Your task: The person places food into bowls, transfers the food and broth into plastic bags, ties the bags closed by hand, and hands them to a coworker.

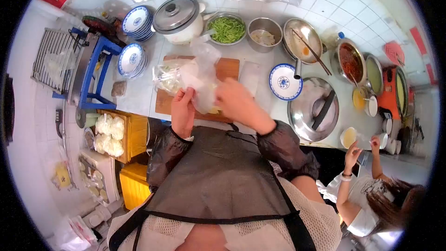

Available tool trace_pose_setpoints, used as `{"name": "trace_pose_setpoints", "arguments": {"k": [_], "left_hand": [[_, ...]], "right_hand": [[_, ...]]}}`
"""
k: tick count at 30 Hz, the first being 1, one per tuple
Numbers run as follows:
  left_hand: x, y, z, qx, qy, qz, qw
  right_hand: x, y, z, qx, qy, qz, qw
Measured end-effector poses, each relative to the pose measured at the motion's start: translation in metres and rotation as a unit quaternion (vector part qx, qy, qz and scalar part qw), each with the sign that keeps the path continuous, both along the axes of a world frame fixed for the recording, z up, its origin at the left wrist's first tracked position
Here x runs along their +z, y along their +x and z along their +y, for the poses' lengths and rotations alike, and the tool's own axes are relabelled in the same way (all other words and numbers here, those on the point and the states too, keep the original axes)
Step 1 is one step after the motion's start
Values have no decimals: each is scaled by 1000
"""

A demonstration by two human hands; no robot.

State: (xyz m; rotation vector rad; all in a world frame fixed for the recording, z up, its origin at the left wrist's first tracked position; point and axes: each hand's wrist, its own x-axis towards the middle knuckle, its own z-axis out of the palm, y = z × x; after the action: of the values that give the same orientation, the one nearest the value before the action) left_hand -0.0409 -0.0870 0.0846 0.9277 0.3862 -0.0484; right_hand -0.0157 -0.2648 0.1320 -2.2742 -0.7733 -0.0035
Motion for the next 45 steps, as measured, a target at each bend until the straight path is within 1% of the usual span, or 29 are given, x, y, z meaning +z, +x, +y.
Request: {"name": "trace_pose_setpoints", "arguments": {"k": [1,3,4,5,7,9,10,13,17,19,20,21,22,26,28,29,31,32,33,34,35,36,37,39,40,41,42,44,45], "left_hand": [[-1,2,-2,9,-30,3,1000],[-7,4,-10,-25,-24,4,999],[-12,4,-17,-40,-26,2,999],[-15,5,-24,-56,-28,0,998],[-2,4,-34,-81,-54,-2,995],[-9,8,-43,-73,-35,-12,997],[-13,8,-48,-83,-41,-15,996],[-18,6,-58,-115,-46,-26,992],[-14,5,-68,-120,-38,-21,992],[-10,4,-71,-124,-26,-25,992],[-1,4,-74,-136,-5,-9,991],[3,4,-75,-148,16,7,989],[-2,4,-73,-160,12,-2,987],[14,1,-74,-175,8,-1,985],[8,2,-71,-224,65,-24,972],[-2,3,-67,-220,66,-23,973],[-22,9,-57,-219,102,-13,970],[-18,8,-54,-205,55,-1,977],[-18,8,-49,-202,55,-1,978],[-19,8,-43,-211,-2,-12,977],[-19,8,-39,-220,-58,-24,974],[-19,6,-38,-216,-57,-26,974],[-19,1,-38,-212,-50,-44,975],[-18,-3,-40,-203,-43,-63,976],[-16,-7,-40,-217,84,-68,970],[-13,-8,-39,-230,211,-74,947],[-3,-11,-37,-216,242,-63,944],[10,-19,-24,-234,208,-44,949],[17,-20,-21,-254,174,-30,951]], "right_hand": [[2,-5,-8,-7,-1,-2,1000],[26,-15,-20,-161,19,-77,984],[26,-19,-12,-144,51,-122,981],[20,-20,0,-153,49,-119,980],[-7,-17,18,-136,-75,-166,974],[-28,-14,14,-155,-63,-175,970],[-35,-15,7,-160,-52,-179,969],[-11,-26,-4,-202,-23,-139,969],[-36,-19,-13,-187,-49,-116,974],[-40,-20,-20,-228,19,-89,970],[-37,-21,-26,-225,20,-90,970],[-29,-24,-34,-242,107,83,961],[-22,-26,-40,-251,189,253,915],[-15,-26,-47,-261,187,291,901],[-25,-27,-41,-249,171,182,936],[-24,-28,-41,-245,171,183,936],[-20,-25,-48,-242,178,327,896],[-31,-22,-55,-239,177,327,897],[-51,-18,-65,-269,333,290,856],[-65,-14,-78,-292,480,247,790],[-69,-8,-95,-323,601,289,671],[-72,0,-116,-345,703,323,532],[-80,5,-142,-291,782,324,446],[-98,15,-161,-6,801,375,467],[-102,20,-160,-7,799,381,465],[-87,27,-146,-206,732,317,567],[-78,38,-140,-392,621,233,637],[-161,89,-150,-448,451,79,768],[-198,108,-138,-453,308,14,836]]}}
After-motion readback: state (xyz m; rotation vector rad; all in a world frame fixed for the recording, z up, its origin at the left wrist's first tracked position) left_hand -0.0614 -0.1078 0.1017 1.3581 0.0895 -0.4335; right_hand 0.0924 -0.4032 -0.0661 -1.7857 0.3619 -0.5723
